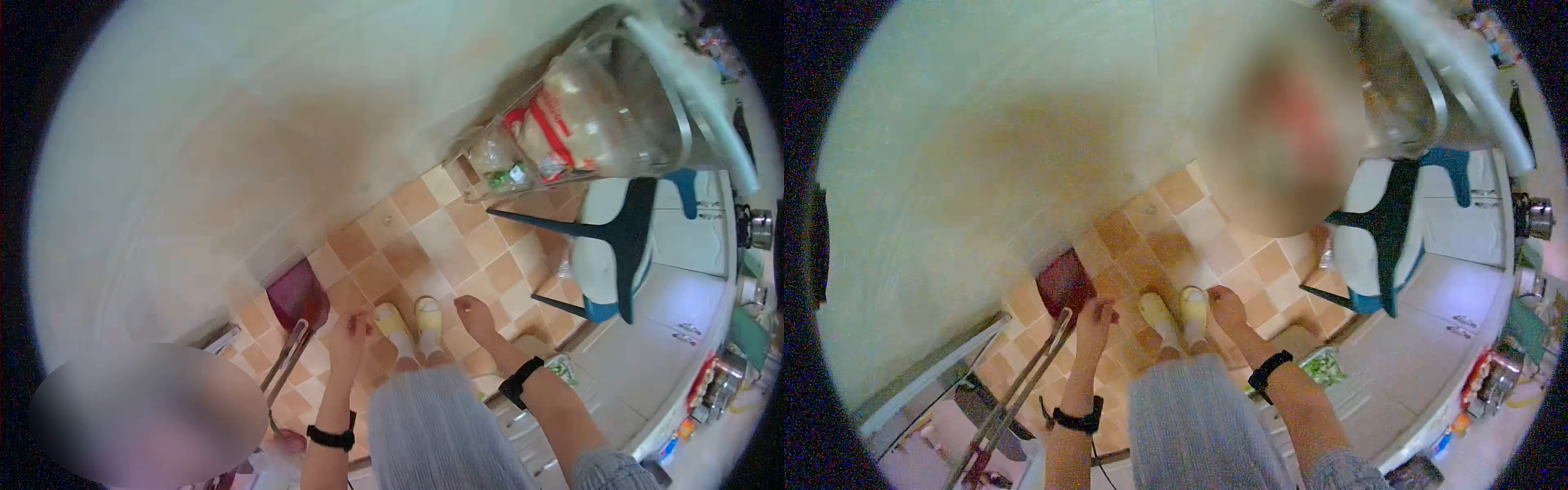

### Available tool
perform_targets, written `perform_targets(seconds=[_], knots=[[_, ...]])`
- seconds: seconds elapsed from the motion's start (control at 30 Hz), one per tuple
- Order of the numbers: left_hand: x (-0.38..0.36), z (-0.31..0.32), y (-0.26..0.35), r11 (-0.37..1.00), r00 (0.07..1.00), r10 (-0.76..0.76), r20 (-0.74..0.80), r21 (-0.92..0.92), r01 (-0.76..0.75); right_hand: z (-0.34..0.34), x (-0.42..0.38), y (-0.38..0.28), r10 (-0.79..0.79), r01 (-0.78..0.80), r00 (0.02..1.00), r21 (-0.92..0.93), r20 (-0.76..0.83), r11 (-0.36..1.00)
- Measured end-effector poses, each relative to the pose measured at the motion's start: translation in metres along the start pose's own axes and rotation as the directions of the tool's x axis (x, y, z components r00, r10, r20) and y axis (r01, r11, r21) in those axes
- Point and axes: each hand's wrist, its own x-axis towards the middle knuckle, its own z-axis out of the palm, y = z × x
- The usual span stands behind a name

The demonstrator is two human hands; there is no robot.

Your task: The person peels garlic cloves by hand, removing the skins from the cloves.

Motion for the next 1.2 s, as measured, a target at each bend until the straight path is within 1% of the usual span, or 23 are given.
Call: perform_targets(seconds=[0.07, 0.2, 0.3, 0.37, 0.4, 0.43, 0.5, 0.53, 0.57, 0.6, 0.67, 0.7, 0.73, 0.8, 0.83, 0.9, 0.93, 1.0, 1.07, 1.1, 1.13, 1.17, 1.2], knots=[[0.005, 0.007, -0.033, 0.997, 1.000, -0.006, -0.006, -0.075, 0.005, 0.030, 0.033, -0.001, -0.038, 0.031, 0.998, -0.162, -0.042, 0.986], [0.032, 0.021, -0.090, 0.992, 0.998, -0.070, -0.004, -0.105, 0.069, 0.097, 0.106, 0.022, -0.010, 0.007, 0.992, -0.028, -0.128, 1.000], [0.050, 0.027, -0.140, 0.966, 0.993, -0.102, -0.065, -0.247, 0.083, 0.146, 0.161, 0.046, 0.047, -0.052, 0.998, -0.102, -0.046, 0.993], [0.058, 0.024, -0.168, 0.970, 0.990, -0.124, -0.063, -0.220, 0.107, 0.160, 0.183, 0.044, -0.077, 0.063, 0.994, -0.155, -0.083, 0.986], [0.066, 0.024, -0.179, 0.973, 0.990, -0.127, -0.063, -0.203, 0.112, 0.172, 0.202, 0.051, -0.071, 0.058, 0.994, -0.145, -0.083, 0.988], [0.071, 0.023, -0.186, 0.969, 0.980, -0.182, -0.086, -0.186, 0.164, 0.183, 0.220, 0.057, -0.106, 0.097, 0.992, -0.115, -0.074, 0.989], [0.081, 0.020, -0.198, 0.966, 0.975, -0.194, -0.111, -0.192, 0.171, 0.203, 0.255, 0.058, -0.150, 0.145, 0.986, -0.069, -0.071, 0.987], [0.086, 0.018, -0.205, 0.960, 0.968, -0.213, -0.130, -0.213, 0.183, 0.211, 0.272, 0.058, -0.333, 0.313, 0.932, -0.150, -0.141, 0.938], [0.091, 0.015, -0.214, 0.968, 0.966, -0.220, -0.139, -0.156, 0.198, 0.221, 0.287, 0.057, -0.504, 0.457, 0.841, -0.243, -0.195, 0.856], [0.095, 0.015, -0.218, 0.969, 0.965, -0.217, -0.146, -0.148, 0.196, 0.235, 0.306, 0.059, -0.506, 0.461, 0.840, -0.232, -0.199, 0.857], [0.100, 0.018, -0.223, 0.964, 0.960, -0.226, -0.165, -0.178, 0.196, 0.264, 0.342, 0.065, -0.614, 0.484, 0.756, -0.437, -0.229, 0.758], [0.105, 0.019, -0.225, 0.966, 0.962, -0.225, -0.153, -0.164, 0.200, 0.274, 0.354, 0.067, -0.616, 0.491, 0.753, -0.426, -0.230, 0.760], [0.109, 0.020, -0.225, 0.968, 0.961, -0.221, -0.168, -0.158, 0.195, 0.281, 0.365, 0.067, -0.457, 0.403, 0.882, -0.321, -0.112, 0.857], [0.116, 0.023, -0.215, 0.970, 0.969, -0.204, -0.141, -0.164, 0.180, 0.292, 0.375, 0.075, -0.276, 0.275, 0.961, -0.222, 0.028, 0.935], [0.120, 0.025, -0.212, 0.973, 0.980, -0.158, -0.124, -0.191, 0.132, 0.296, 0.375, 0.082, -0.373, 0.349, 0.927, -0.276, -0.039, 0.896], [0.123, 0.030, -0.198, 0.978, 0.983, -0.149, -0.110, -0.164, 0.130, 0.282, 0.360, 0.086, -0.465, 0.407, 0.879, -0.344, -0.105, 0.846], [0.123, 0.032, -0.189, 0.981, 0.984, -0.146, -0.101, -0.145, 0.131, 0.237, 0.319, 0.050, -0.312, 0.311, 0.950, -0.047, -0.003, 0.949], [0.115, 0.041, -0.176, 0.977, 0.993, -0.106, -0.056, -0.192, 0.093, 0.205, 0.274, 0.038, -0.192, 0.169, 0.966, 0.135, 0.175, 0.976], [0.100, 0.049, -0.143, 0.972, 0.999, -0.054, -0.003, -0.229, 0.052, 0.182, 0.233, 0.041, -0.189, 0.186, 0.963, 0.035, 0.191, 0.982], [0.093, 0.058, -0.121, 0.972, 1.000, -0.020, 0.011, -0.235, 0.022, 0.157, 0.201, 0.028, -0.172, 0.082, 0.941, 0.299, 0.290, 0.951], [0.083, 0.065, -0.097, 0.971, 1.000, 0.015, 0.025, -0.239, -0.008, 0.130, 0.168, 0.012, -0.185, -0.051, 0.906, 0.533, 0.380, 0.845], [0.074, 0.068, -0.072, 0.994, 0.996, 0.053, 0.066, -0.104, -0.046, 0.101, 0.136, -0.003, -0.170, -0.054, 0.916, 0.530, 0.363, 0.846], [0.063, 0.071, -0.045, 0.993, 0.994, 0.067, 0.089, -0.107, -0.057, 0.070, 0.103, -0.019, -0.089, -0.271, 0.903, 0.717, 0.421, 0.643]])
